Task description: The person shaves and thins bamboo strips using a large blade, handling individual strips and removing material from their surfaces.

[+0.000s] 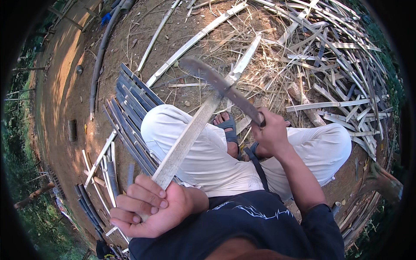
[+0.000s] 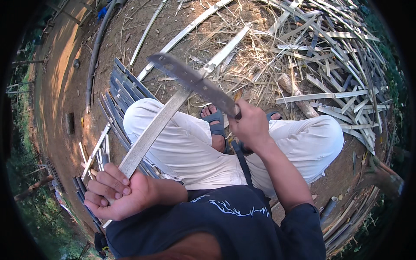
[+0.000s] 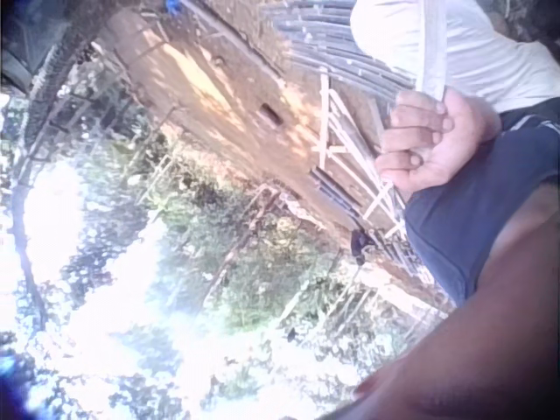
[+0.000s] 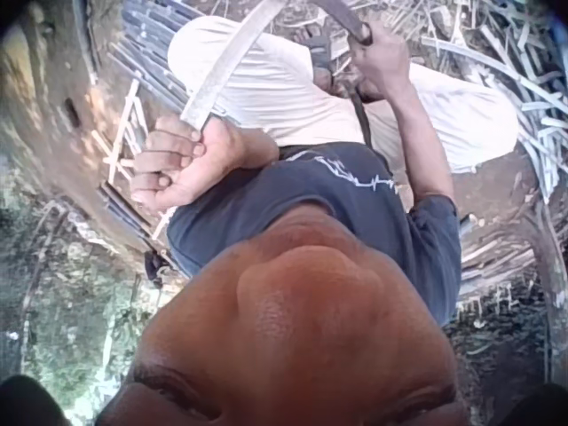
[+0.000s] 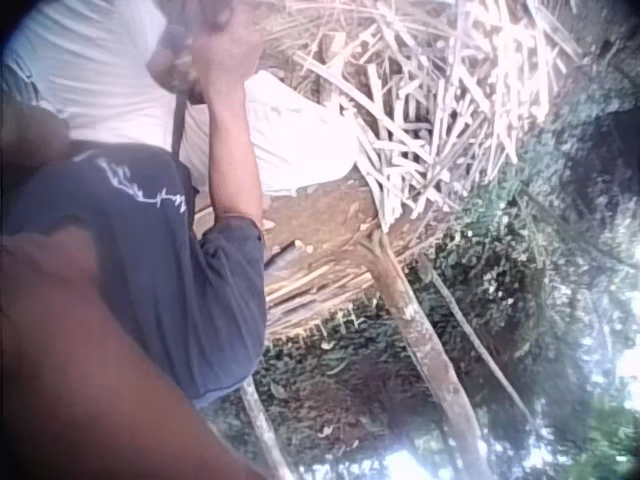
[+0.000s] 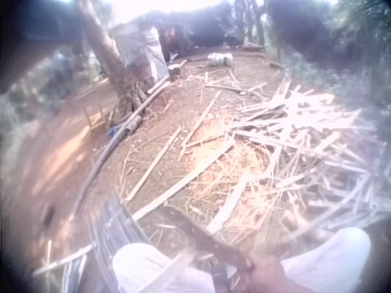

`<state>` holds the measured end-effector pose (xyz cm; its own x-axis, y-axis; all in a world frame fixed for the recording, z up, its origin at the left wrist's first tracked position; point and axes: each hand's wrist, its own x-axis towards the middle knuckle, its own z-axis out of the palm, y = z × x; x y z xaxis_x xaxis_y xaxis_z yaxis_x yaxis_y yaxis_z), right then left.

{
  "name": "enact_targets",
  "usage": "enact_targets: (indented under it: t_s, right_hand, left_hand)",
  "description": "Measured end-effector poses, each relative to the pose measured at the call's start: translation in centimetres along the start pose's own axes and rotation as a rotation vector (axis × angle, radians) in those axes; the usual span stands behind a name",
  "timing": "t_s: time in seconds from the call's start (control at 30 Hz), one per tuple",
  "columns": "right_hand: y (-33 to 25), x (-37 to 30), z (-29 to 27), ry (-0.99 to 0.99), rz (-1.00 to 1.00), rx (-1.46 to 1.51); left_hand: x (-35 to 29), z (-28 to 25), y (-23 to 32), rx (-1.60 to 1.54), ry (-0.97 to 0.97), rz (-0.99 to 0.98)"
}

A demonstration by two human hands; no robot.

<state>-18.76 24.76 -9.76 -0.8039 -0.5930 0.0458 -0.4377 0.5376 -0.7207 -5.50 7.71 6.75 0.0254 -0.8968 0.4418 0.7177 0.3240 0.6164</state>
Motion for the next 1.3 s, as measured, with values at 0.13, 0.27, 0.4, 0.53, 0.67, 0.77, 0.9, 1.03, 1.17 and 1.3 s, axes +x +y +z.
enact_targets:
  t_s: [0.13,0.27,0.4,0.53,0.67,0.77,0.9,1.03,1.17,1.3]
  right_hand:
    - [-2.9,-1.3,-1.3,-0.032,-0.004,0.065]
    - [-0.4,-0.6,-1.3,0.047,-0.251,-0.071]
    - [0.2,0.6,-1.0,0.022,0.045,-0.124]
    - [-3.4,-1.1,-2.5,0.040,-0.439,-0.030]
    - [2.8,2.4,-1.6,-0.005,0.096,-0.166]
    - [-2.6,-0.9,-0.7,-0.011,-0.095,0.004]
    - [1.7,1.5,-0.1,0.095,-0.256,-0.096]
    - [-0.2,2.4,-1.3,-0.049,0.026,-0.020]
    - [0.8,1.8,-0.5,0.046,-0.213,-0.136]
    - [4.6,4.7,-1.5,0.003,0.161,-0.143]
  left_hand:
    - [-0.6,-0.1,-0.7,-0.032,0.003,0.007]
    - [-1.3,0.5,-0.2,-0.007,-0.010,0.012]
    - [-1.0,0.1,-0.3,0.063,0.075,-0.014]
    - [-2.0,1.1,-0.5,0.095,0.073,0.053]
    - [-1.5,0.9,-0.4,0.039,-0.011,-0.013]
    - [-1.7,0.8,-0.3,0.049,0.049,0.017]
    - [-2.1,1.7,-0.4,0.097,0.042,0.032]
    - [-0.6,-0.1,-0.9,0.081,0.096,-0.011]
    - [-2.4,1.6,-0.5,0.041,0.108,0.022]
    - [-2.0,0.5,-0.9,0.040,0.033,0.004]
